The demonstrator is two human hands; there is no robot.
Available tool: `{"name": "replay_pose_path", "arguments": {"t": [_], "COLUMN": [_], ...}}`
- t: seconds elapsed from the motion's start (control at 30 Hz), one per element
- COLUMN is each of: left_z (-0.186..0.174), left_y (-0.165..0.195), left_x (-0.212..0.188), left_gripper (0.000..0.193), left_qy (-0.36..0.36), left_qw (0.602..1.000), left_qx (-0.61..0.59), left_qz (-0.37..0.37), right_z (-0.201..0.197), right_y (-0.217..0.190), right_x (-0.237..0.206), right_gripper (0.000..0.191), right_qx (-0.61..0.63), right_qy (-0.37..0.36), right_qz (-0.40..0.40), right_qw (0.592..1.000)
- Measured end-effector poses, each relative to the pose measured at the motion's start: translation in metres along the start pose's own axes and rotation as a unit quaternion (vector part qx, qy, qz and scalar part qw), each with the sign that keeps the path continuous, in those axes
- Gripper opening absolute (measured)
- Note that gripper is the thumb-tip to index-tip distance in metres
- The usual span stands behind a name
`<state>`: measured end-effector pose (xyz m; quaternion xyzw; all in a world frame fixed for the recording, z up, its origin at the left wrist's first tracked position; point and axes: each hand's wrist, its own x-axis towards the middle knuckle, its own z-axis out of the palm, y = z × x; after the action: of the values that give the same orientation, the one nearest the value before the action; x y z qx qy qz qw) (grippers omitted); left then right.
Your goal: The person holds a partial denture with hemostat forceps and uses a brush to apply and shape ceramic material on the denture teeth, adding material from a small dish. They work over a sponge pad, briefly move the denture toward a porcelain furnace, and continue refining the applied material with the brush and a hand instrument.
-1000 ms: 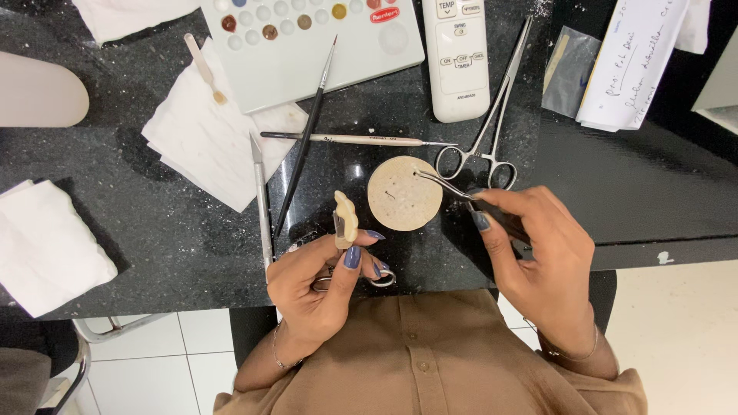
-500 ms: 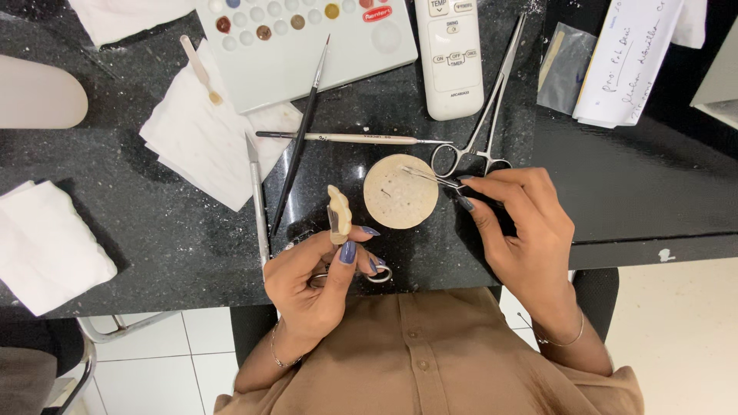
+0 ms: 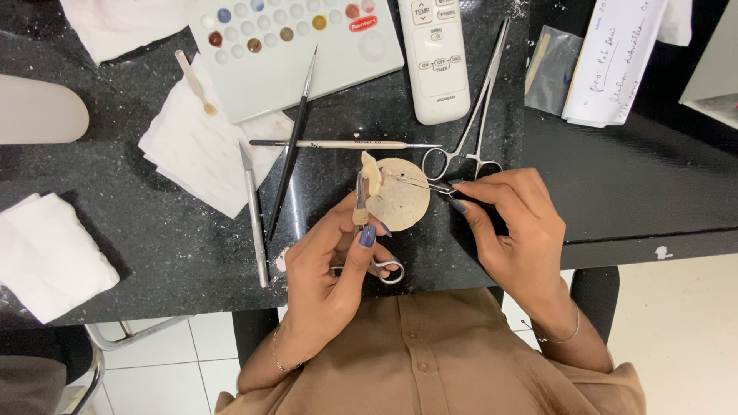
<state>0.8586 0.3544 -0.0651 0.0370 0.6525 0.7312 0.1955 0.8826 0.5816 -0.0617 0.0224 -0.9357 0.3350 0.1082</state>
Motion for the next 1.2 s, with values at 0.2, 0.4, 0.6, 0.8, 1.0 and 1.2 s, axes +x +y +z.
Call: {"name": "replay_pose_path", "arguments": {"t": [0.2, 0.4, 0.6, 0.8, 1.0, 1.2], "left_z": [0.004, 0.008, 0.005, 0.002, -0.004, -0.006], "left_y": [0.002, 0.001, -0.001, -0.002, 0.002, 0.003], "left_x": [0.006, 0.007, 0.004, 0.002, 0.003, 0.003], "left_gripper": [0.023, 0.029, 0.023, 0.019, 0.019, 0.02], "left_qy": [-0.002, -0.001, 0.009, 0.021, 0.027, 0.02], "left_qw": [1.0, 0.999, 0.999, 0.997, 0.996, 0.997], "left_qx": [0.023, 0.047, 0.05, 0.07, 0.086, 0.078], "left_qz": [0.005, -0.024, 0.002, 0.022, 0.019, 0.018], "right_z": [-0.006, -0.013, -0.032, -0.047, -0.049, -0.046], "right_y": [0.004, -0.005, -0.027, -0.051, -0.066, -0.066], "right_x": [0.001, -0.002, 0.013, 0.041, 0.053, 0.055], "right_gripper": [0.022, 0.022, 0.02, 0.015, 0.018, 0.019], "right_qx": [-0.012, -0.048, -0.115, -0.183, -0.198, -0.216], "right_qy": [-0.002, -0.02, -0.053, -0.101, -0.12, -0.122], "right_qz": [-0.003, -0.002, -0.039, -0.107, -0.114, -0.127], "right_qw": [1.0, 0.999, 0.991, 0.972, 0.966, 0.96]}}
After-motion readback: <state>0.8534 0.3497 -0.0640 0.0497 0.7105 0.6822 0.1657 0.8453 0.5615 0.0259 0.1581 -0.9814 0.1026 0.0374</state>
